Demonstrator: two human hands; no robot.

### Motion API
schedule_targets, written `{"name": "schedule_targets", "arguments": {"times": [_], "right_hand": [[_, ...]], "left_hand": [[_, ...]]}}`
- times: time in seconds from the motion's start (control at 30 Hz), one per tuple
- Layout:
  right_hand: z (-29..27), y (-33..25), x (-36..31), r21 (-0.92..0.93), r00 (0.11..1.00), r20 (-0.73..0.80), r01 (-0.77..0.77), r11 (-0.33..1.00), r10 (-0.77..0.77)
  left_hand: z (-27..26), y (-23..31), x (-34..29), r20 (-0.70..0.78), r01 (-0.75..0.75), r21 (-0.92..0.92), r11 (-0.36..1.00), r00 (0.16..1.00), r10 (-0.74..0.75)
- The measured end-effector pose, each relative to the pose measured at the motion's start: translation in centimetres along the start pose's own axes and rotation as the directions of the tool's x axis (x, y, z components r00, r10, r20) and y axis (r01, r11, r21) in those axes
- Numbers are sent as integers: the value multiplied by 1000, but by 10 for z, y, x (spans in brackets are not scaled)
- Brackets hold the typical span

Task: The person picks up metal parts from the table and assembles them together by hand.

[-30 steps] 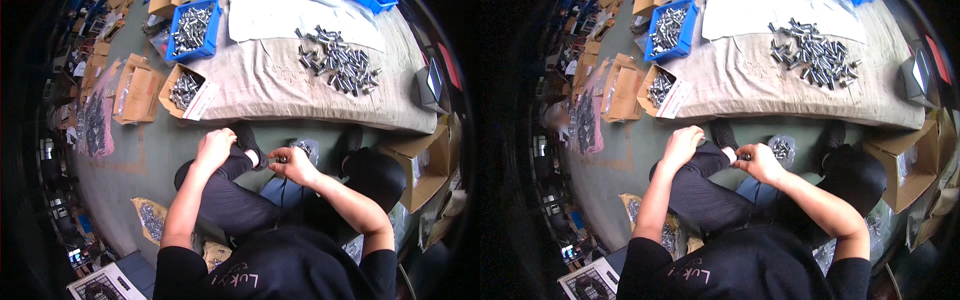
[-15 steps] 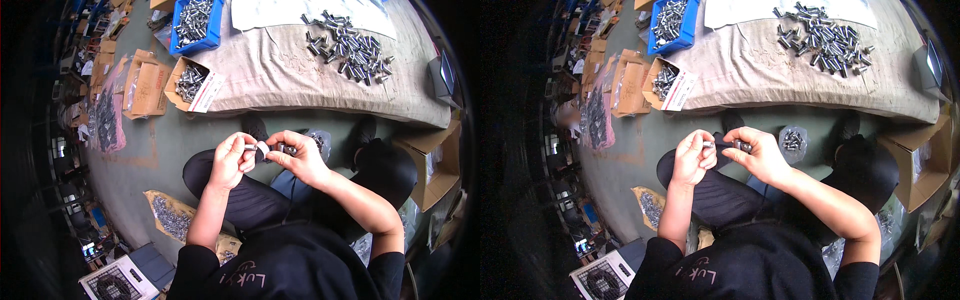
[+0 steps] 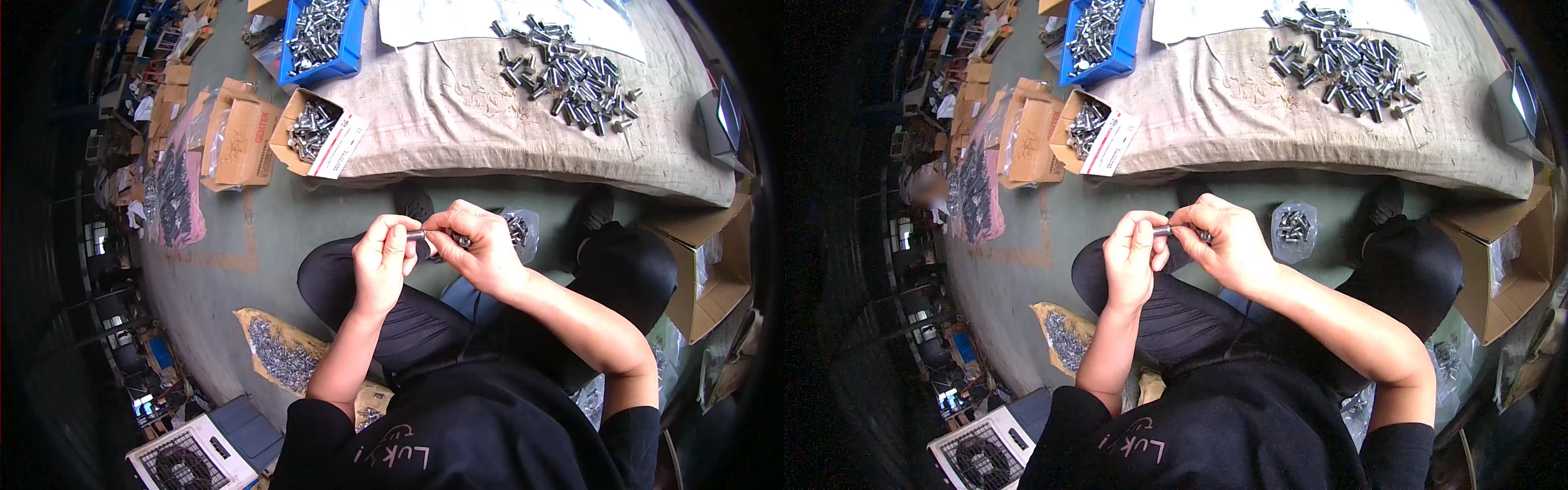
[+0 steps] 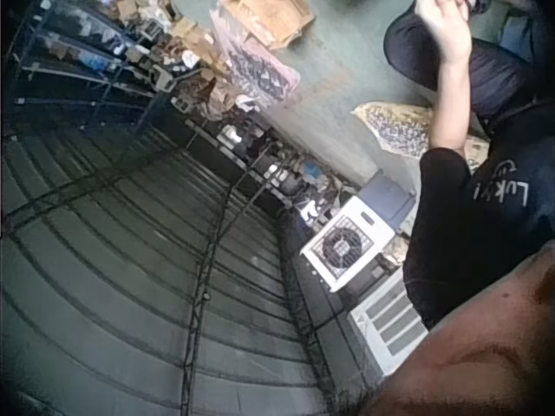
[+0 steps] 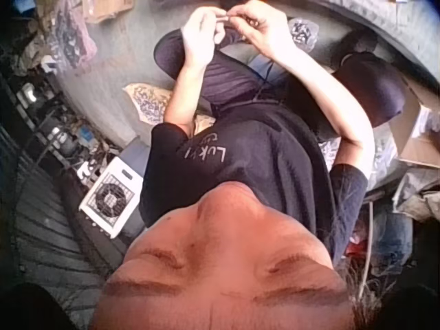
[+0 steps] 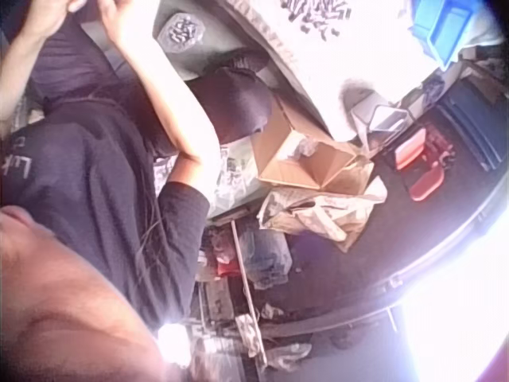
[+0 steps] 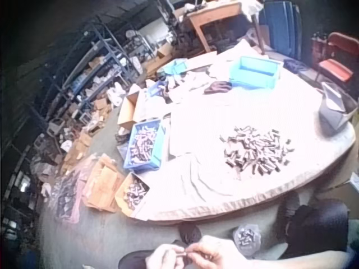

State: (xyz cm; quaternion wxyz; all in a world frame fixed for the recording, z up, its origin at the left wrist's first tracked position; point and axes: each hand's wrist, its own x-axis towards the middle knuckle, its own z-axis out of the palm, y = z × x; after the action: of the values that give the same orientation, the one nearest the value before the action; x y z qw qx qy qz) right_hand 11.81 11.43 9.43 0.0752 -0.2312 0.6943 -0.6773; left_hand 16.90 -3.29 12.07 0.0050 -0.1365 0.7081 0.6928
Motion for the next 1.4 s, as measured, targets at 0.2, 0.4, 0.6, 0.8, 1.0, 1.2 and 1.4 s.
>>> {"name": "schedule_targets", "arguments": {"times": [0.2, 0.4, 0.6, 0.8, 1.0, 1.2, 1.4], "right_hand": [[1, 3, 2, 49, 998, -47, -28, 998, 30], [1, 14, 6, 43, 975, -136, -174, 984, 178], [-2, 28, 14, -39, 920, -218, -341, 939, 325], [-4, 30, 14, 33, 892, -110, -437, 899, 438], [-9, 17, 14, 542, 821, 251, -558, 628, 513], [-1, 8, 6, 563, 951, 169, -309, 767, 259], [1, -6, 0, 451, 986, 71, -168, 877, 153]], "left_hand": [[-1, -3, 1, -21, 30, -87, 996, 999, -32], [-14, 4, 3, 145, 261, -533, 805, 965, -217], [-17, 11, 2, 224, 330, -647, 688, 944, -242], [-18, 12, 2, 250, 323, -678, 660, 946, -207], [-13, 11, 2, 201, 287, -660, 694, 958, -205], [2, -6, -1, -19, -47, -497, 866, 999, 43], [31, -20, -2, -179, -201, -468, 861, 975, 130]]}}
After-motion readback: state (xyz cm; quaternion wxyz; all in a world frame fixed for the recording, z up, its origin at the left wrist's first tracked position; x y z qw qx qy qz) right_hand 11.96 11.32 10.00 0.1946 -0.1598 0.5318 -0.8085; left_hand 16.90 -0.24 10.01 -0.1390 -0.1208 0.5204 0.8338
